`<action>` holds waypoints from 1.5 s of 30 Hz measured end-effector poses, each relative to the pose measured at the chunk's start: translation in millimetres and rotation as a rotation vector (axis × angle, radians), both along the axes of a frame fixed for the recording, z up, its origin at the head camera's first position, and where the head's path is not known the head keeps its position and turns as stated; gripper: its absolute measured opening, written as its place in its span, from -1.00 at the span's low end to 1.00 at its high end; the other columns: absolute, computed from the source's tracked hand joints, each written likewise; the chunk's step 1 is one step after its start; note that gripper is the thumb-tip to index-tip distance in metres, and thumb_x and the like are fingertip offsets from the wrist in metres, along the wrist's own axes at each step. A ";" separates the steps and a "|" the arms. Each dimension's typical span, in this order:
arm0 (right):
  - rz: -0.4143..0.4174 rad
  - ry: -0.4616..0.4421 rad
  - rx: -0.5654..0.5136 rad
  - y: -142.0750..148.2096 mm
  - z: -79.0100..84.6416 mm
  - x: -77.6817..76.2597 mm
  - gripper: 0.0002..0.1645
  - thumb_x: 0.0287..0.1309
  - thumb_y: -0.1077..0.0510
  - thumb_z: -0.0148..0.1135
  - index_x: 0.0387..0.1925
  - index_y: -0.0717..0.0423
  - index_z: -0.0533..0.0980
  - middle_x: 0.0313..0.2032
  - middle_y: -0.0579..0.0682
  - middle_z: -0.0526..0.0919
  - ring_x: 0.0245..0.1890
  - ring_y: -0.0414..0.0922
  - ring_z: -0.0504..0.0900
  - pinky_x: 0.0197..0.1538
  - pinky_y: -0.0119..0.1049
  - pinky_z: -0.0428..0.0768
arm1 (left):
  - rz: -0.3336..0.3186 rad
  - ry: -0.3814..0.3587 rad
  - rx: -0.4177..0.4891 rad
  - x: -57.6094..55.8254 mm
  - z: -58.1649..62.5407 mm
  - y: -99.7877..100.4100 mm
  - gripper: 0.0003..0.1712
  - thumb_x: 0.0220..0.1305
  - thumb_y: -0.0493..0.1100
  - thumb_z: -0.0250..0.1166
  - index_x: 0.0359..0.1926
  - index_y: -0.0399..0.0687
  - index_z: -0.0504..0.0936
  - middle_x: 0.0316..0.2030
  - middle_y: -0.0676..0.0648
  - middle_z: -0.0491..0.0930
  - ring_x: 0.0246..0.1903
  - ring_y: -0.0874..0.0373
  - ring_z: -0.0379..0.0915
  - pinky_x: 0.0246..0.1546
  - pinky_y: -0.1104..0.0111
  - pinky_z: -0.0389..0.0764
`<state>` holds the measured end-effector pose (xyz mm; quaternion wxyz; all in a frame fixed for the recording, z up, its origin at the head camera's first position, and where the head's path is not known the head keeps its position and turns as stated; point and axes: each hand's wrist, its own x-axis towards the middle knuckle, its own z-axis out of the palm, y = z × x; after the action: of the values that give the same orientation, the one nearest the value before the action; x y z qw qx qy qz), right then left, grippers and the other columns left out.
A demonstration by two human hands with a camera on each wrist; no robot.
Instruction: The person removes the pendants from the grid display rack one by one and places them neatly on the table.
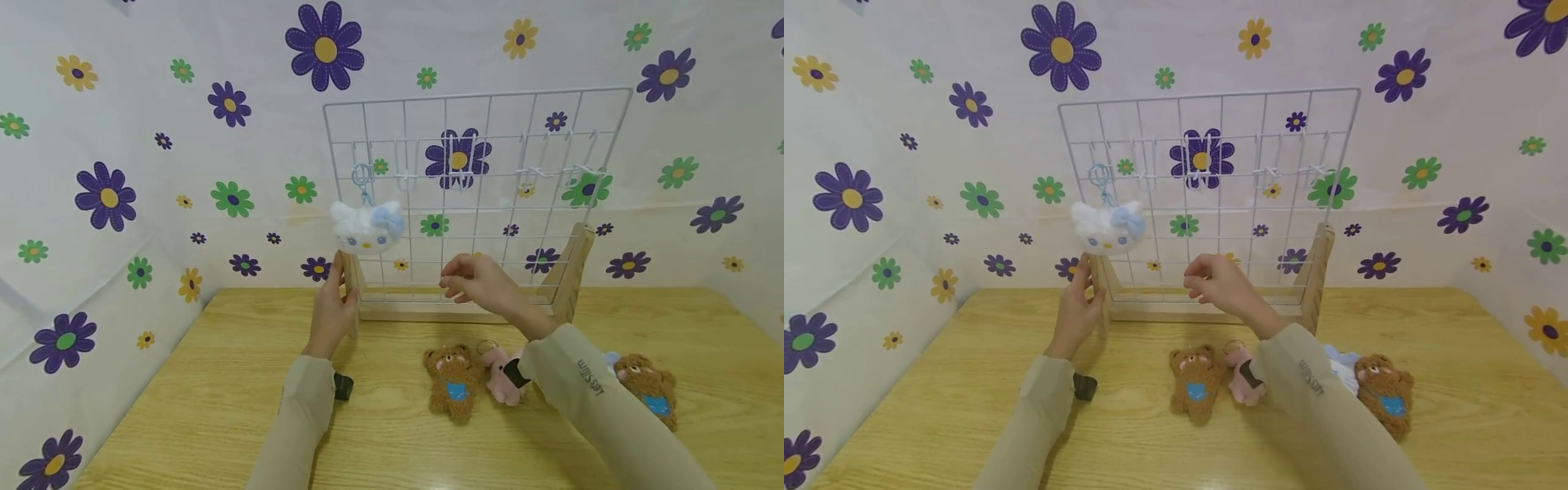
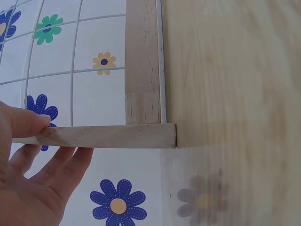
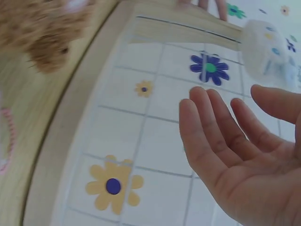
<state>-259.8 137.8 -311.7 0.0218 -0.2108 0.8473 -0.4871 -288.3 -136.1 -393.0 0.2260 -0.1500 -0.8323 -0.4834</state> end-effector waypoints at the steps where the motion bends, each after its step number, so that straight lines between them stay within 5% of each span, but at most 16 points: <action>1: -0.012 -0.006 -0.014 -0.6 3.2 0.5 -0.76 0.45 0.32 0.08 -0.02 0.46 0.50 -0.13 0.30 0.67 -0.15 0.18 0.70 -0.09 -0.06 0.77 | 0.001 -0.006 0.001 0.0 0.1 0.1 -0.14 0.35 -0.56 0.13 0.59 -0.24 0.03 0.41 -0.41 0.26 0.24 -0.35 0.41 0.09 -0.05 0.62; 12: -0.070 -0.011 -0.169 -11.9 30.2 -0.3 -0.70 0.48 0.31 0.05 0.09 0.47 0.47 0.04 0.38 0.62 -0.13 0.08 0.72 -0.05 -0.14 0.76 | -0.001 -0.029 0.012 1.6 0.6 0.7 -0.14 0.36 -0.55 0.11 0.59 -0.23 0.01 0.43 -0.40 0.23 0.26 -0.36 0.38 0.09 -0.07 0.62; 26: -0.088 0.032 -0.313 -31.7 51.6 -1.8 -0.75 0.45 0.31 0.10 0.04 0.41 0.51 0.03 0.31 0.64 -0.20 -0.06 0.73 -0.08 -0.21 0.76 | 0.007 -0.046 0.007 2.4 0.7 1.2 -0.14 0.38 -0.54 0.12 0.60 -0.20 0.01 0.44 -0.40 0.22 0.28 -0.36 0.36 0.07 -0.10 0.61; 45: -0.069 -0.040 -0.505 -52.8 72.3 -7.5 -0.70 0.48 0.31 0.08 0.14 0.39 0.49 0.04 0.25 0.65 -0.29 -0.08 0.72 -0.09 -0.19 0.77 | 0.009 -0.020 0.000 1.2 2.7 0.7 -0.14 0.36 -0.55 0.13 0.59 -0.23 0.03 0.42 -0.42 0.24 0.26 -0.37 0.38 0.07 -0.08 0.62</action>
<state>-267.3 85.0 -239.4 -0.0317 -0.1708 0.7047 -0.6879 -287.1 -135.4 -390.3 0.2199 -0.1417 -0.8352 -0.4837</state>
